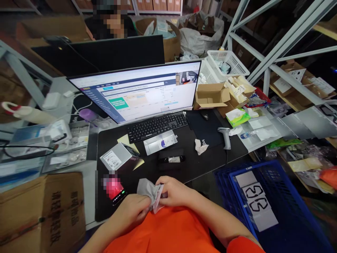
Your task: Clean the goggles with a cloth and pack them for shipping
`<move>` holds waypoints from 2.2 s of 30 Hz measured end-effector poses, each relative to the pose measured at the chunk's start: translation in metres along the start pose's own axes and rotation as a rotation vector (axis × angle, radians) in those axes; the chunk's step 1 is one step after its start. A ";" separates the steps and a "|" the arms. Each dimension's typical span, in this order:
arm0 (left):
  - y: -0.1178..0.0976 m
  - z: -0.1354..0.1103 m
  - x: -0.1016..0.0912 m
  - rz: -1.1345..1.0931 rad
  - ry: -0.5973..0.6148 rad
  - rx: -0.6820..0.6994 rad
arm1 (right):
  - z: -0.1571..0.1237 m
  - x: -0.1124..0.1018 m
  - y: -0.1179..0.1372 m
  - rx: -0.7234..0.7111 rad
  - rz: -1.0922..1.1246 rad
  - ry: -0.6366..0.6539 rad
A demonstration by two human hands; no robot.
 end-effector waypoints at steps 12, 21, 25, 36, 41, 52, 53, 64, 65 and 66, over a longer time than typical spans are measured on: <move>0.061 -0.025 0.022 -0.373 0.029 -0.526 | 0.029 0.026 -0.038 0.407 -0.091 -0.059; 0.123 -0.080 0.031 -0.478 0.058 -0.765 | -0.020 -0.030 -0.111 0.688 0.465 -0.153; 0.132 -0.079 0.046 -0.434 0.119 -0.740 | -0.052 -0.033 -0.152 0.867 0.580 -0.334; 0.148 0.001 0.097 0.076 0.288 -0.603 | -0.068 -0.036 -0.189 1.000 0.370 -0.543; 0.113 0.015 0.082 0.222 0.303 -0.428 | -0.023 -0.016 -0.145 0.786 0.294 -0.370; 0.063 0.050 0.059 0.245 0.093 -0.216 | 0.015 -0.005 -0.079 0.440 0.006 0.075; 0.065 0.051 0.056 0.233 0.056 -0.222 | 0.013 -0.015 -0.081 0.454 -0.006 0.022; 0.123 0.066 0.105 0.106 -0.047 -0.311 | -0.020 -0.109 -0.106 0.435 -0.065 -0.735; 0.125 0.066 0.110 0.093 -0.045 -0.312 | -0.013 -0.102 -0.101 0.403 -0.043 -0.743; 0.128 0.065 0.113 0.079 -0.042 -0.311 | -0.006 -0.097 -0.096 0.378 -0.021 -0.756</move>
Point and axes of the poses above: each hand's wrist, its own z-axis towards the middle knuckle, its own x-axis out of the palm, y = z × x, the point moved 9 cm from there along z, towards the middle knuckle, and after that the axes turned 7 degrees about -y, right-handed, at the moved point
